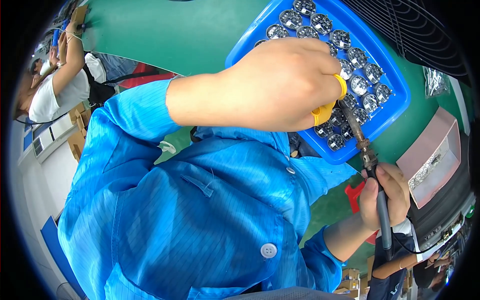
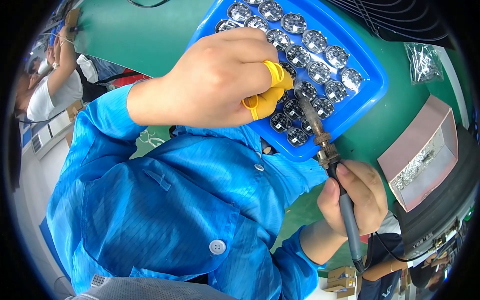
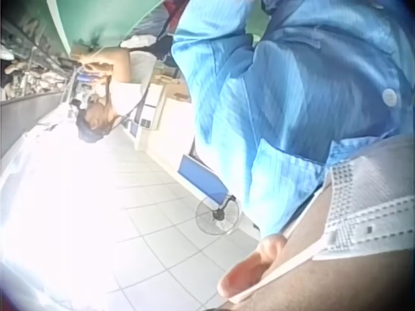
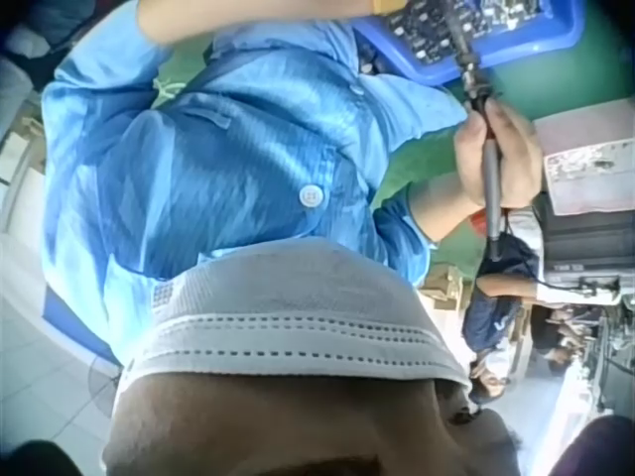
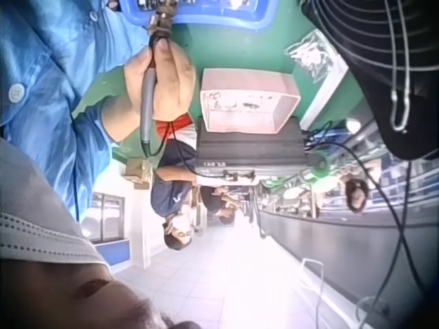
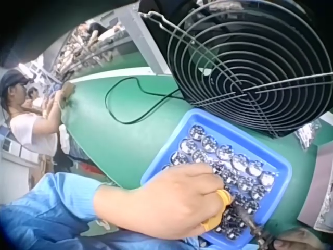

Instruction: The person solders electronic components onto a printed circuit board using a soldering iron and solder wire.

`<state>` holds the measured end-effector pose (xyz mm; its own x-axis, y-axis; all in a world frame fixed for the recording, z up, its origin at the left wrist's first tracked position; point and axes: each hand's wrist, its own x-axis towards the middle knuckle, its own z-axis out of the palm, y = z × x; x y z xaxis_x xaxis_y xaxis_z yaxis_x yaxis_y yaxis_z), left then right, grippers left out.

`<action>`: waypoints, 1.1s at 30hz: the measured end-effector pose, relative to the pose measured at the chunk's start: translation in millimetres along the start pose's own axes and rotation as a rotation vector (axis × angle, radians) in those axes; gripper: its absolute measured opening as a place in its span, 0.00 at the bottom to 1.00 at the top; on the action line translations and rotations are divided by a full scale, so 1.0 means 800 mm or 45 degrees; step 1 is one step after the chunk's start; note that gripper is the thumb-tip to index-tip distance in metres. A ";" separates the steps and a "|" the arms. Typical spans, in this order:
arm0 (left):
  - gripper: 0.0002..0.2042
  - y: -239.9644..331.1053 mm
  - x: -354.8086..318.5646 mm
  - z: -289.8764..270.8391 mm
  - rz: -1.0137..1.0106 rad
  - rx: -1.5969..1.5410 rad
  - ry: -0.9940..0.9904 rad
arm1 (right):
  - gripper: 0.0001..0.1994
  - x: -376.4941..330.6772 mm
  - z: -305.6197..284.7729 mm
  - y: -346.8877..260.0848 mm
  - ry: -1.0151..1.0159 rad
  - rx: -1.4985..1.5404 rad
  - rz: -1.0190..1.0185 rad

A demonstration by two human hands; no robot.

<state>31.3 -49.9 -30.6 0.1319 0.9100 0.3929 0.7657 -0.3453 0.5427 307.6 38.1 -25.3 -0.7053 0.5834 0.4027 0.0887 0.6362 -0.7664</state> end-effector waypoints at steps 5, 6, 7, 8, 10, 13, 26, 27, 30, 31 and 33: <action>0.12 0.000 -0.001 0.001 -0.006 -0.015 -0.026 | 0.12 0.000 0.000 0.000 0.001 -0.010 0.012; 0.12 0.000 -0.001 0.000 -0.007 -0.015 -0.026 | 0.12 0.000 -0.001 -0.001 -0.012 0.009 0.008; 0.12 0.001 -0.001 0.000 -0.011 -0.012 -0.038 | 0.12 0.000 0.000 -0.001 -0.013 0.009 0.008; 0.12 0.002 0.000 -0.001 -0.016 -0.009 -0.050 | 0.12 0.001 0.001 -0.001 -0.003 -0.012 0.018; 0.12 0.001 -0.001 -0.001 -0.012 -0.011 -0.048 | 0.12 0.001 0.001 -0.002 0.007 -0.033 0.028; 0.12 -0.001 -0.002 -0.001 -0.008 -0.022 -0.026 | 0.11 0.002 0.000 -0.005 -0.030 -0.006 0.021; 0.10 -0.012 -0.020 -0.035 -0.077 0.077 0.014 | 0.13 0.016 0.023 -0.008 0.019 -0.018 -0.030; 0.09 -0.012 -0.019 -0.034 -0.114 0.094 -0.029 | 0.12 0.017 0.024 -0.006 0.004 -0.020 -0.034; 0.09 0.000 -0.007 -0.020 -0.124 0.093 0.050 | 0.11 0.020 0.007 -0.007 -0.023 -0.016 -0.041; 0.09 -0.001 -0.005 -0.020 -0.123 0.091 0.051 | 0.11 0.021 0.007 -0.008 -0.006 -0.014 -0.037; 0.08 -0.003 -0.004 -0.019 -0.119 0.080 0.016 | 0.11 0.023 0.007 -0.009 -0.006 -0.025 -0.039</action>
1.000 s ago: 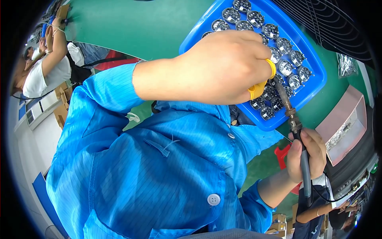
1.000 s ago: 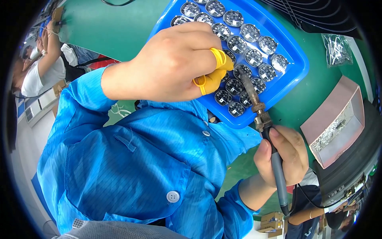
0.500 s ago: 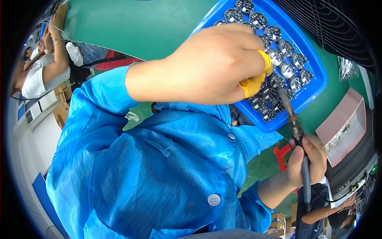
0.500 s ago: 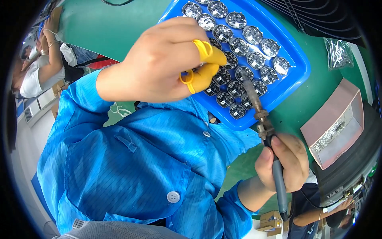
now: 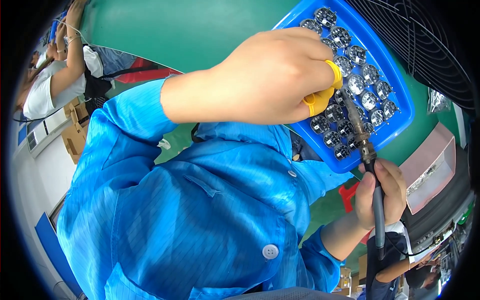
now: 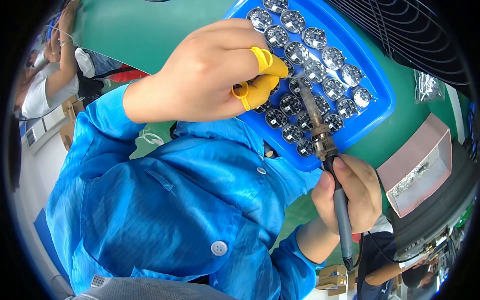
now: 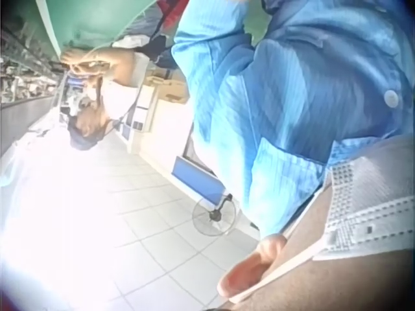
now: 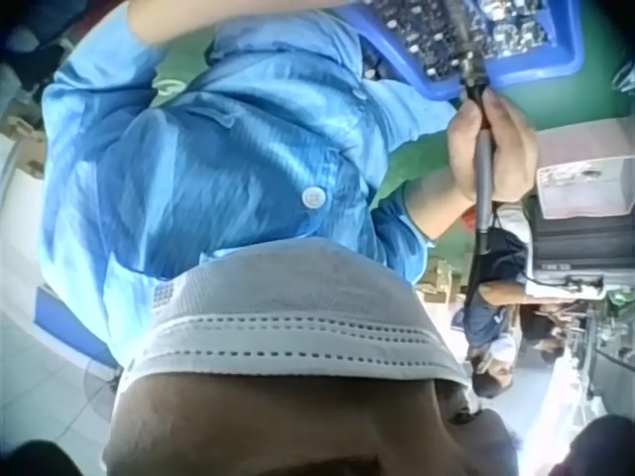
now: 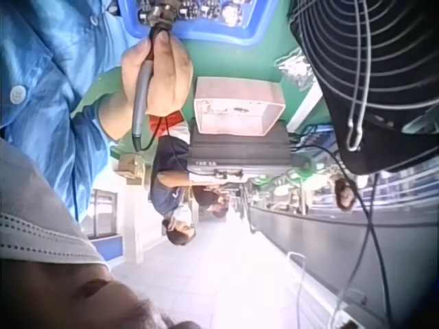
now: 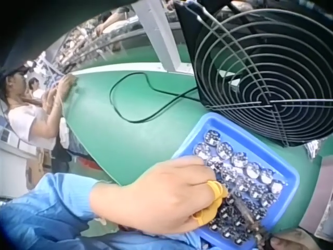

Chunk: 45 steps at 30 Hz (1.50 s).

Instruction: The person solders electronic components onto a printed circuit board using a soldering iron and solder wire.

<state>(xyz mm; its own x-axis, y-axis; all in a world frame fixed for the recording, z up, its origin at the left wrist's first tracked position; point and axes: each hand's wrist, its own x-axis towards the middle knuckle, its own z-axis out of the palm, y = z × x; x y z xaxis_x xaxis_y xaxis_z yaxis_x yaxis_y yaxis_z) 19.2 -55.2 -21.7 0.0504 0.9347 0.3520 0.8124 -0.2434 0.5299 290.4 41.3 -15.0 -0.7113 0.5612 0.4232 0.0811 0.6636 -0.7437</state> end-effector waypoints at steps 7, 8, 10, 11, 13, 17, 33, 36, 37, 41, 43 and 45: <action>0.12 -0.008 0.002 0.002 0.067 -0.074 0.026 | 0.11 0.005 0.003 -0.004 -0.033 -0.010 -0.002; 0.12 -0.007 0.002 0.001 0.073 -0.076 0.008 | 0.11 0.006 0.002 -0.005 -0.035 -0.011 -0.002; 0.12 -0.006 0.003 0.000 0.078 -0.079 -0.009 | 0.10 0.006 0.001 -0.005 -0.070 0.006 0.005; 0.12 -0.006 0.003 0.000 0.070 -0.069 -0.014 | 0.10 0.007 0.001 -0.005 -0.072 0.005 0.004; 0.12 -0.006 0.002 0.000 0.061 -0.061 -0.019 | 0.10 0.008 0.002 -0.005 -0.063 -0.018 0.005; 0.08 -0.004 0.002 -0.003 0.023 -0.010 -0.064 | 0.11 0.007 0.004 -0.006 -0.039 0.008 0.022; 0.12 -0.023 -0.022 -0.032 0.013 -0.004 0.077 | 0.12 0.023 0.026 -0.014 -0.026 -0.010 -0.045; 0.12 -0.027 -0.022 -0.029 0.036 -0.031 0.124 | 0.11 0.027 0.033 -0.014 -0.038 -0.034 -0.032; 0.12 -0.031 -0.023 -0.030 0.033 -0.028 0.126 | 0.11 0.028 0.037 -0.013 -0.025 -0.036 -0.021; 0.12 -0.038 -0.025 -0.029 0.040 -0.019 0.151 | 0.11 0.030 0.043 -0.013 -0.008 -0.035 -0.033; 0.12 -0.037 -0.023 -0.027 0.044 -0.026 0.166 | 0.11 0.029 0.039 -0.013 -0.025 -0.041 -0.040; 0.08 -0.033 -0.018 -0.026 -0.017 0.039 0.105 | 0.11 0.028 0.033 -0.013 -0.027 -0.046 -0.033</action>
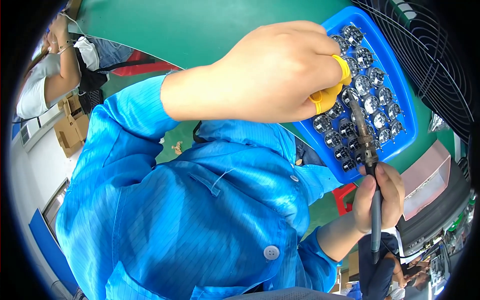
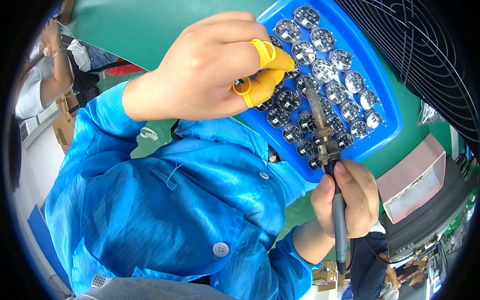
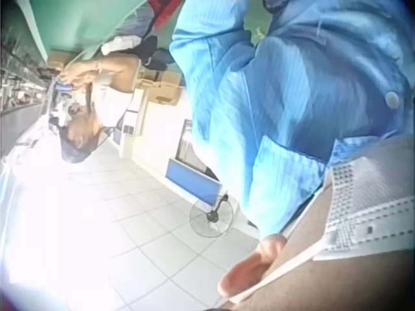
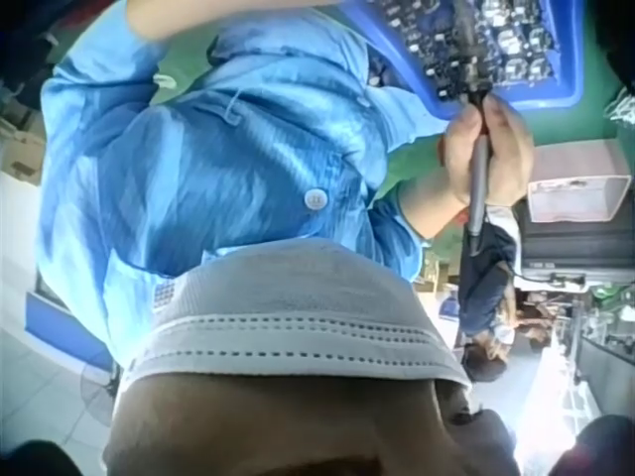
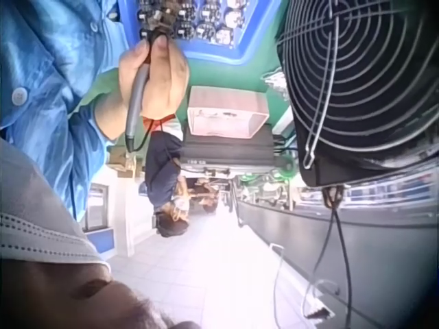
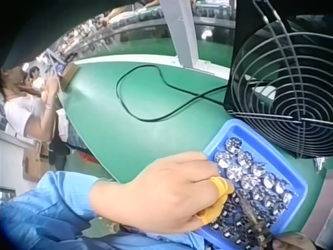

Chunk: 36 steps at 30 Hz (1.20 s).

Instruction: The person solders electronic components onto a printed circuit board using a soldering iron and solder wire.

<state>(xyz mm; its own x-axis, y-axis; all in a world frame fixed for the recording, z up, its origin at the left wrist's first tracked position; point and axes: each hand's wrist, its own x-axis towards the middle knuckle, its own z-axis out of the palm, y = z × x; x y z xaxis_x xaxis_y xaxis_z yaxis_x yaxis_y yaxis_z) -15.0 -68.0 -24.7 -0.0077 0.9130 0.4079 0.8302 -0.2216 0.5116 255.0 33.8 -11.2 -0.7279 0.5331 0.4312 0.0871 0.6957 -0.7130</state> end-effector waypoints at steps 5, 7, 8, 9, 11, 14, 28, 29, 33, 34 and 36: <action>0.08 0.002 0.002 0.000 0.009 0.000 0.012 | 0.11 0.001 -0.007 -0.001 -0.031 0.018 0.000; 0.08 0.002 0.001 0.002 0.012 -0.008 0.010 | 0.11 0.000 -0.010 0.000 -0.060 0.029 -0.022; 0.08 0.003 0.000 0.002 0.015 -0.005 0.017 | 0.11 0.000 -0.009 -0.001 -0.060 0.030 -0.022; 0.08 0.003 0.000 0.002 0.019 -0.001 0.025 | 0.11 -0.001 -0.007 -0.002 -0.032 0.028 0.020; 0.08 0.005 0.000 0.000 0.014 0.007 0.001 | 0.11 -0.002 -0.007 0.000 -0.006 0.024 0.063; 0.08 0.004 -0.001 -0.001 0.013 0.012 -0.018 | 0.11 -0.002 -0.006 0.005 -0.041 0.040 -0.024; 0.07 0.005 0.000 0.001 0.034 -0.010 -0.007 | 0.12 0.000 -0.012 0.005 -0.069 0.027 -0.033; 0.07 0.005 -0.001 -0.001 0.015 -0.020 -0.014 | 0.12 -0.001 -0.013 0.005 -0.070 0.028 -0.034; 0.12 0.002 -0.004 -0.016 0.069 -0.081 0.085 | 0.14 -0.011 -0.019 0.004 0.030 0.036 -0.023; 0.12 0.001 -0.008 -0.019 0.069 -0.084 0.087 | 0.15 -0.013 -0.018 0.003 0.127 0.048 -0.026; 0.09 -0.001 -0.016 -0.024 -0.050 -0.060 0.160 | 0.16 -0.008 -0.010 -0.003 0.148 0.024 -0.034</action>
<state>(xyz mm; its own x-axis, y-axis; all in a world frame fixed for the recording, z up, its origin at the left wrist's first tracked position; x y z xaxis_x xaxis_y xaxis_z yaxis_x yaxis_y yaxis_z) -26.2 -86.0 -15.8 -0.1121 0.8718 0.4769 0.8009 -0.2048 0.5627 264.9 32.9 -7.4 -0.6461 0.5675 0.5105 0.0551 0.7017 -0.7103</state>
